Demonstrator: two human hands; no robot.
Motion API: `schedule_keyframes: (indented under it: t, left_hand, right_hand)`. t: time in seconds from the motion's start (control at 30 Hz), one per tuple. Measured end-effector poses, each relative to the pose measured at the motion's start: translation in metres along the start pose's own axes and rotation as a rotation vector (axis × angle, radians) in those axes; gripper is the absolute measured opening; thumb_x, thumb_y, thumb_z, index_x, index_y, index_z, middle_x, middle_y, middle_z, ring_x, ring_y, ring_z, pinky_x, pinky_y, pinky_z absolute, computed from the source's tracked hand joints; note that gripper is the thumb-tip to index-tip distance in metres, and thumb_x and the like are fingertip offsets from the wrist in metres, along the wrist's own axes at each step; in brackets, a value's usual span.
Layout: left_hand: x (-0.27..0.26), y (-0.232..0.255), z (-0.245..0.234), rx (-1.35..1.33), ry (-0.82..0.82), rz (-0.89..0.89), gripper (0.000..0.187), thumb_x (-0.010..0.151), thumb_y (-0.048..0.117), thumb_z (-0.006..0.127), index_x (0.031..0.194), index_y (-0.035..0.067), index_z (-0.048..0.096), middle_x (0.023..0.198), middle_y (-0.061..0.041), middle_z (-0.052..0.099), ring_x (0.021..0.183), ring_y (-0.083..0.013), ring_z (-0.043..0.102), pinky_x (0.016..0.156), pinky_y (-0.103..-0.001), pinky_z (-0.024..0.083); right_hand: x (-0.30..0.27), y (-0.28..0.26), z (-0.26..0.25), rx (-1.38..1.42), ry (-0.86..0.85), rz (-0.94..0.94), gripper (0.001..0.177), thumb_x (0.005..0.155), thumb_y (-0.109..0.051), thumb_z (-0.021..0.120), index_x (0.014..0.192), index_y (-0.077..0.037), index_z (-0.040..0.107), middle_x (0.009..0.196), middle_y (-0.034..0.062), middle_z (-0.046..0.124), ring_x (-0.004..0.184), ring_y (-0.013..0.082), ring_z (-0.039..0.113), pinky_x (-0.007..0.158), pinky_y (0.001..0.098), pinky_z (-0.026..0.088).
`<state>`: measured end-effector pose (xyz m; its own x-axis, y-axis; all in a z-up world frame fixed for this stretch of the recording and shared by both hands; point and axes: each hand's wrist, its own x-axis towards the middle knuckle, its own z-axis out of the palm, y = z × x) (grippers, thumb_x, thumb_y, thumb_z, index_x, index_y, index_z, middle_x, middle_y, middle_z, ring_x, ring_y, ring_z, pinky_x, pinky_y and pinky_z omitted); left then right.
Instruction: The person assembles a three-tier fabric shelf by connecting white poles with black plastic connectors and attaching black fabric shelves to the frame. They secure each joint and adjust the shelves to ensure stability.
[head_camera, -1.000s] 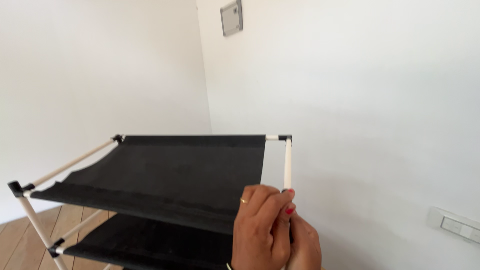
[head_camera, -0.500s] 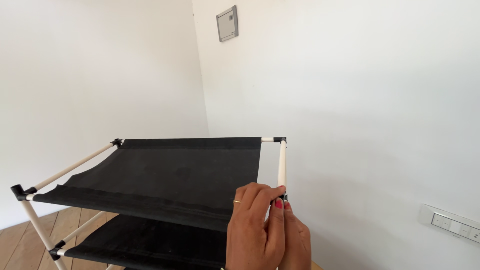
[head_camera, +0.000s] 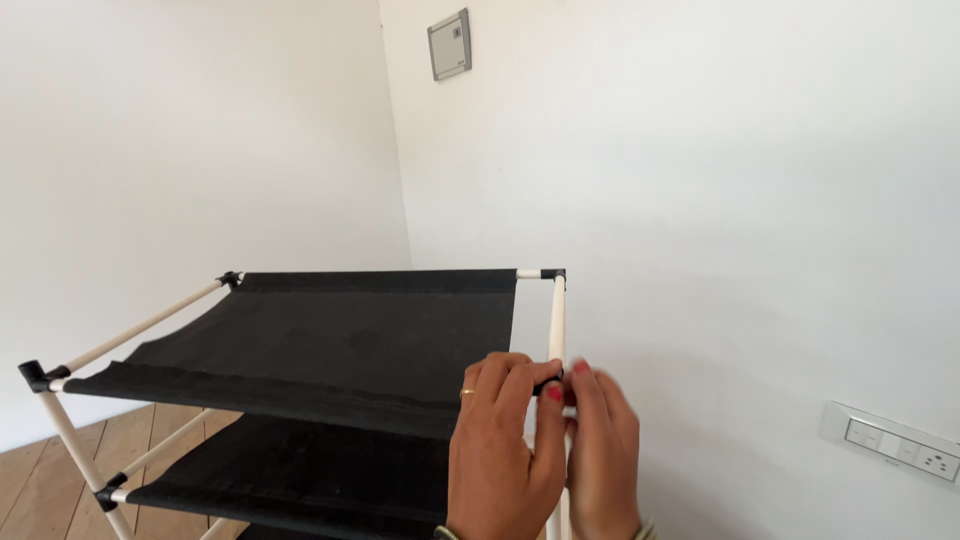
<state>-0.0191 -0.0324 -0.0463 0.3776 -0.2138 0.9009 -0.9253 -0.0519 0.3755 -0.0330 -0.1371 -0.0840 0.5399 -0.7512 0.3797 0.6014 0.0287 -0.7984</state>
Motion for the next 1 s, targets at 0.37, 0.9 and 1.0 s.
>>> schedule_keyframes:
  t: [0.37,0.9,1.0]
  left_hand:
    - [0.005,0.01,0.011,0.223,-0.108,-0.182,0.026,0.094,0.026,0.064,0.105,0.003,0.061,0.096,-0.011,0.065,0.101,-0.0298,0.061,0.077,-0.04,0.052]
    - [0.005,-0.001,0.008,0.174,-0.04,0.198,0.02,0.094,0.006,0.061,0.112,-0.003,0.061,0.101,-0.017,0.064,0.099,-0.0356,0.06,0.083,-0.042,0.051]
    - [0.004,-0.005,0.007,0.181,-0.047,0.221,0.02,0.095,0.006,0.062,0.112,-0.002,0.062,0.1,-0.017,0.064,0.097,-0.0364,0.059,0.083,-0.044,0.05]
  right_hand:
    - [0.071,-0.028,0.019,0.51,-0.213,0.674,0.022,0.101,-0.024,0.055,0.096,-0.003,0.053,0.072,0.0051,0.057,0.064,0.0129,0.055,0.059,0.0257,0.052]
    - [0.095,-0.01,0.014,0.497,-0.32,0.609,0.027,0.106,-0.015,0.044,0.079,-0.01,0.045,0.059,-0.0012,0.049,0.054,0.0091,0.049,0.053,0.0215,0.047]
    - [0.099,-0.006,0.012,0.45,-0.332,0.581,0.027,0.106,-0.014,0.044,0.079,-0.009,0.045,0.06,0.0002,0.05,0.055,0.0103,0.051,0.054,0.0214,0.047]
